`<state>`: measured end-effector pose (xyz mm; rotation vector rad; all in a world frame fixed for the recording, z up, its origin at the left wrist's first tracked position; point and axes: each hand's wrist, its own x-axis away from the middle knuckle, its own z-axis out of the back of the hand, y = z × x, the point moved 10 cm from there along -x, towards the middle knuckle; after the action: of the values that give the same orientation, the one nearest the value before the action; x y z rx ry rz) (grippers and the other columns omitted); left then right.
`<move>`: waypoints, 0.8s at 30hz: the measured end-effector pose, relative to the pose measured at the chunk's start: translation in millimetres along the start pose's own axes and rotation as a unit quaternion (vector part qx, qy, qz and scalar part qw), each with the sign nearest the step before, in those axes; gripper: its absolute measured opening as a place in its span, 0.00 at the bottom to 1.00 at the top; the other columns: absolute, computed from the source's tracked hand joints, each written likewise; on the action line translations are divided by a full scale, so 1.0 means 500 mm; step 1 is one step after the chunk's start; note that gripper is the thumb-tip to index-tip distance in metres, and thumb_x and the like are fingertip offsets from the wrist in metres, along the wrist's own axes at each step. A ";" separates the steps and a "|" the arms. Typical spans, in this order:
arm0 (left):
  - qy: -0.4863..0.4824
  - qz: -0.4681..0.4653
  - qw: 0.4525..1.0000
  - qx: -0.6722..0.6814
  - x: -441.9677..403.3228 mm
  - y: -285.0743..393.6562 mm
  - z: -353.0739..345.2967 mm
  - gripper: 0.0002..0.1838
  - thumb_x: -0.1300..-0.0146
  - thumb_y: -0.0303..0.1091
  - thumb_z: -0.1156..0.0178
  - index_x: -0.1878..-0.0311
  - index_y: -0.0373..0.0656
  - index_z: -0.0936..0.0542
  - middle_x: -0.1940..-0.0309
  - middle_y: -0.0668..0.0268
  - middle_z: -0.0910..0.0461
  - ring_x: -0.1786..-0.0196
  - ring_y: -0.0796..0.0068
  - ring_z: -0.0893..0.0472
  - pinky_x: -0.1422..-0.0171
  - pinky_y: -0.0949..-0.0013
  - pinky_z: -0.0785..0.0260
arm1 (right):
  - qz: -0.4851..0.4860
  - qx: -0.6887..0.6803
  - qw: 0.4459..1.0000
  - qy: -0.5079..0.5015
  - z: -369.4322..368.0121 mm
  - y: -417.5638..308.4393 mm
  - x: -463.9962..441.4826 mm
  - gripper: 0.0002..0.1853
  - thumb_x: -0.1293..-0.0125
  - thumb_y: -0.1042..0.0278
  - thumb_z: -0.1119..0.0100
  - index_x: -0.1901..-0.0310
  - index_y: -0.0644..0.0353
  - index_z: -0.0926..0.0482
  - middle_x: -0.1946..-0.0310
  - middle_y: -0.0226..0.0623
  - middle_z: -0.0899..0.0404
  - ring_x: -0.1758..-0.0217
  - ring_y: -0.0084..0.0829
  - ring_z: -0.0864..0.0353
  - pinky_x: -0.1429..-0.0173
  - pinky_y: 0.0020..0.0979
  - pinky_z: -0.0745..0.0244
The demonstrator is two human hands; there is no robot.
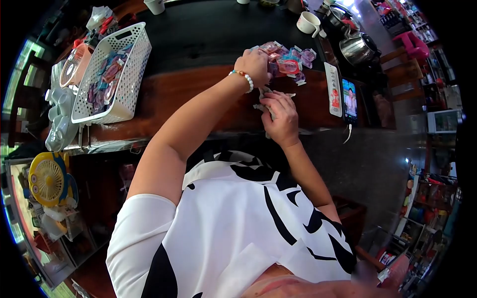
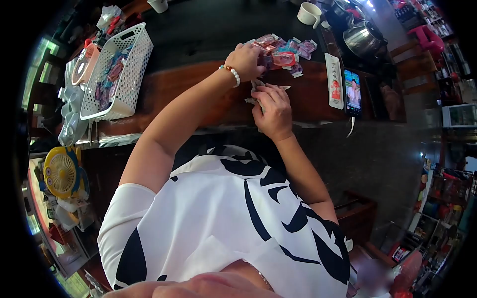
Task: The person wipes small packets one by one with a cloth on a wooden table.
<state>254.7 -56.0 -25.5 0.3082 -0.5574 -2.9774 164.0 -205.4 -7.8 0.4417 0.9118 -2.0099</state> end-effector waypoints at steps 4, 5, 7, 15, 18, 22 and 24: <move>-0.068 0.050 0.995 0.047 -0.039 -0.027 -0.019 0.19 0.43 0.42 0.23 0.50 0.46 0.11 0.46 0.53 0.14 0.42 0.52 0.16 0.36 0.56 0.20 | 0.006 -0.003 1.000 -0.001 0.000 0.001 0.001 0.13 0.42 0.75 0.34 0.54 0.57 0.12 0.47 0.41 0.11 0.37 0.50 0.15 0.25 0.52 0.27; -0.067 0.052 0.995 0.046 -0.040 -0.033 -0.019 0.19 0.43 0.42 0.23 0.50 0.46 0.11 0.46 0.53 0.14 0.42 0.52 0.16 0.36 0.56 0.20 | 0.006 -0.001 1.000 0.000 -0.001 0.001 0.000 0.13 0.41 0.75 0.34 0.54 0.57 0.12 0.47 0.41 0.11 0.37 0.50 0.15 0.25 0.52 0.27; -0.095 0.034 0.983 0.152 -0.036 -0.026 -0.019 0.16 0.43 0.40 0.23 0.54 0.45 0.11 0.53 0.53 0.12 0.47 0.52 0.13 0.40 0.57 0.19 | 0.007 -0.001 1.000 0.001 -0.001 -0.002 -0.002 0.13 0.41 0.75 0.34 0.54 0.57 0.12 0.47 0.41 0.11 0.37 0.50 0.15 0.25 0.52 0.27; -0.037 0.167 0.879 0.444 -0.005 -0.090 -0.012 0.17 0.33 0.16 0.44 0.43 0.36 0.15 0.54 0.60 0.10 0.53 0.70 0.11 0.47 0.67 0.16 | 0.008 -0.002 1.000 0.011 0.002 -0.003 0.000 0.12 0.41 0.76 0.34 0.55 0.57 0.12 0.47 0.41 0.11 0.38 0.50 0.15 0.25 0.52 0.26; -0.050 0.132 0.874 0.465 0.048 -0.108 0.043 0.18 0.32 0.15 0.45 0.42 0.35 0.17 0.53 0.60 0.10 0.51 0.72 0.12 0.46 0.70 0.17 | 0.015 0.001 1.000 0.015 0.002 -0.006 0.000 0.12 0.41 0.77 0.34 0.55 0.57 0.12 0.48 0.41 0.11 0.38 0.49 0.15 0.26 0.51 0.25; -0.164 0.088 0.879 0.439 0.141 -0.158 0.043 0.18 0.32 0.14 0.45 0.42 0.35 0.17 0.51 0.58 0.10 0.48 0.72 0.12 0.42 0.69 0.17 | 0.018 0.006 1.000 0.021 0.002 -0.008 0.002 0.12 0.41 0.77 0.34 0.55 0.57 0.12 0.49 0.40 0.11 0.39 0.48 0.15 0.27 0.50 0.24; -0.141 0.043 0.918 0.369 0.203 -0.151 0.070 0.16 0.33 0.16 0.41 0.43 0.35 0.15 0.50 0.57 0.10 0.47 0.69 0.11 0.41 0.66 0.17 | 0.019 0.011 1.000 0.018 0.002 -0.008 0.001 0.12 0.40 0.78 0.33 0.55 0.57 0.12 0.49 0.39 0.11 0.39 0.48 0.15 0.28 0.48 0.23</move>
<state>143.9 12.7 -39.6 -0.1074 -1.6699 -2.6031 160.3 -205.1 -5.7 0.5057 0.8988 -1.9845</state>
